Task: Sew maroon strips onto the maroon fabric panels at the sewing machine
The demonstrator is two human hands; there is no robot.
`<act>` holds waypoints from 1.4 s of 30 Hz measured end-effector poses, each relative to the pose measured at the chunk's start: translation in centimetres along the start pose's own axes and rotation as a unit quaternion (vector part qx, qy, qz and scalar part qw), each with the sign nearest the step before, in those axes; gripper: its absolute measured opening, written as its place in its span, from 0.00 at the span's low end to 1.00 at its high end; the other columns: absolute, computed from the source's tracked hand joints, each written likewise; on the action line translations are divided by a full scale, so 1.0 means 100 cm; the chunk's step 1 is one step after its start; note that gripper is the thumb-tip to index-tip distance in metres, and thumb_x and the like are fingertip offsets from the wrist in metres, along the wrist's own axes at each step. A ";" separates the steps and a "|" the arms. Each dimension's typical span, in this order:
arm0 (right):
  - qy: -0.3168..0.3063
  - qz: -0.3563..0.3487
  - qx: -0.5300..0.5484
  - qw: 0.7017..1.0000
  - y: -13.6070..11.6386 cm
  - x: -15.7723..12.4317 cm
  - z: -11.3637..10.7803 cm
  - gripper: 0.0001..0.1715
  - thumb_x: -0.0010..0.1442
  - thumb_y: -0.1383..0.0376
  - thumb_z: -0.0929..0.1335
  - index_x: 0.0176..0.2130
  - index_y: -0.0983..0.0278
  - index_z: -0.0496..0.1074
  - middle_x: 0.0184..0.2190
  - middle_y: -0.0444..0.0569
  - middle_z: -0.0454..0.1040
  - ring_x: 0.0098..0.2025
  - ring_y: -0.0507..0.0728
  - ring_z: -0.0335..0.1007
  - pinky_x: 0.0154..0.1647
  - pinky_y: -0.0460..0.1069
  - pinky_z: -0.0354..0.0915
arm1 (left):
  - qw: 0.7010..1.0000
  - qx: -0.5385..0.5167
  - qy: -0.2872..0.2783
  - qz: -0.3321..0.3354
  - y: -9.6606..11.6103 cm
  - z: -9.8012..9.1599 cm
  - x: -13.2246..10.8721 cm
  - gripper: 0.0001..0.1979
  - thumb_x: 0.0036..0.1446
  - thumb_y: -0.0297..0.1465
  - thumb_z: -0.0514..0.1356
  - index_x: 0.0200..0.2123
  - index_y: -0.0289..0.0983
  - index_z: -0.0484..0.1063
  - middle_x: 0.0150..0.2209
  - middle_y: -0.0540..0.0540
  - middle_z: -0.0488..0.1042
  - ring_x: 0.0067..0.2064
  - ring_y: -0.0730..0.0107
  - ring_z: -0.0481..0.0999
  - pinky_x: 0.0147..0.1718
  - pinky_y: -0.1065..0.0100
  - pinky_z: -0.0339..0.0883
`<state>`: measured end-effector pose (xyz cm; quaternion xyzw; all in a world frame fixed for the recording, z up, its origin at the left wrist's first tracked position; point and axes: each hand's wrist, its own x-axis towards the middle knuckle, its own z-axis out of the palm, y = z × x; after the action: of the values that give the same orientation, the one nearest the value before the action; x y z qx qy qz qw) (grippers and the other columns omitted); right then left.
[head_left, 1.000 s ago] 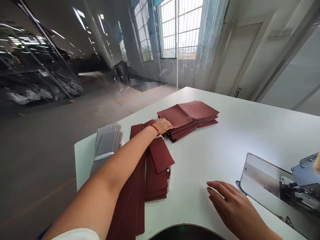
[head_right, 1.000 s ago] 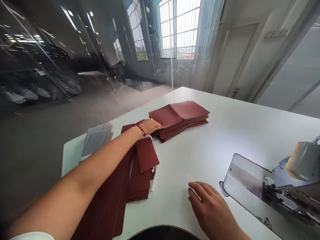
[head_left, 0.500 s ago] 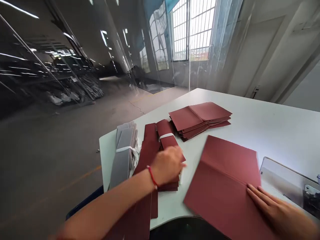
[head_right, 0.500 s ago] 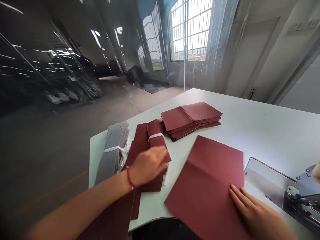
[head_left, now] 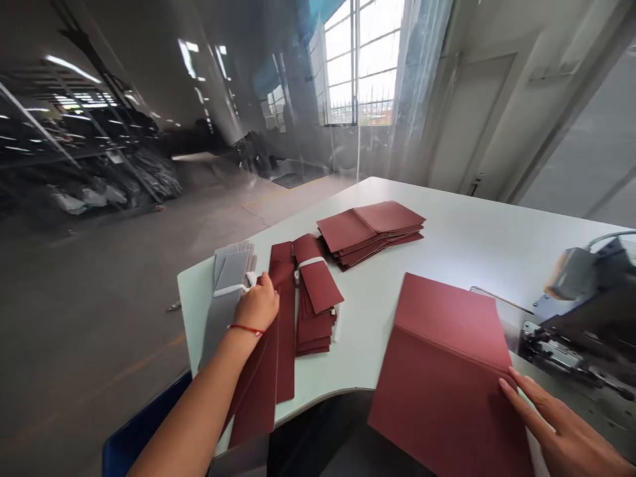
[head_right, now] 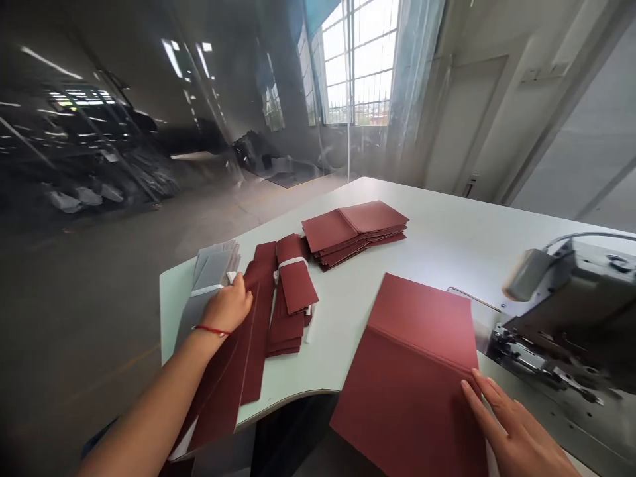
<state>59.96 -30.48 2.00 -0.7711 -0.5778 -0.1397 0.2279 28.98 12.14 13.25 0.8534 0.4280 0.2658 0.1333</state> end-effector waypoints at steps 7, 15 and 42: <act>0.104 0.104 0.311 0.939 -0.106 0.058 -0.051 0.17 0.67 0.58 0.63 0.53 0.60 0.60 0.59 0.60 0.65 0.55 0.64 0.69 0.45 0.54 0.74 | 0.777 -0.466 -0.412 0.092 0.202 0.030 -0.083 0.11 0.59 0.30 0.56 0.46 0.38 0.66 0.39 0.44 0.78 0.40 0.62 0.79 0.41 0.61 0.73; 0.173 0.187 0.303 0.918 -0.125 0.033 -0.068 0.10 0.65 0.67 0.65 0.31 0.60 0.69 0.30 0.44 0.71 0.29 0.53 0.69 0.28 0.44 0.67 | 0.751 -0.455 -0.463 0.122 0.245 0.078 -0.123 0.15 0.51 0.33 0.68 0.43 0.38 0.74 0.41 0.46 0.74 0.41 0.66 0.74 0.38 0.68 0.69; 0.235 0.195 0.349 0.886 -0.141 0.011 -0.082 0.14 0.63 0.71 0.66 0.26 0.62 0.63 0.29 0.45 0.73 0.26 0.51 0.69 0.25 0.44 0.66 | 0.717 -0.477 -0.508 0.032 0.273 0.061 -0.135 0.06 0.44 0.29 0.69 0.25 0.35 0.75 0.28 0.49 0.74 0.30 0.71 0.71 0.30 0.71 0.64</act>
<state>47.19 -30.55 12.21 -0.6835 -0.3564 -0.0586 0.6343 43.85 -15.01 16.09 0.6965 0.0853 -0.0344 0.7117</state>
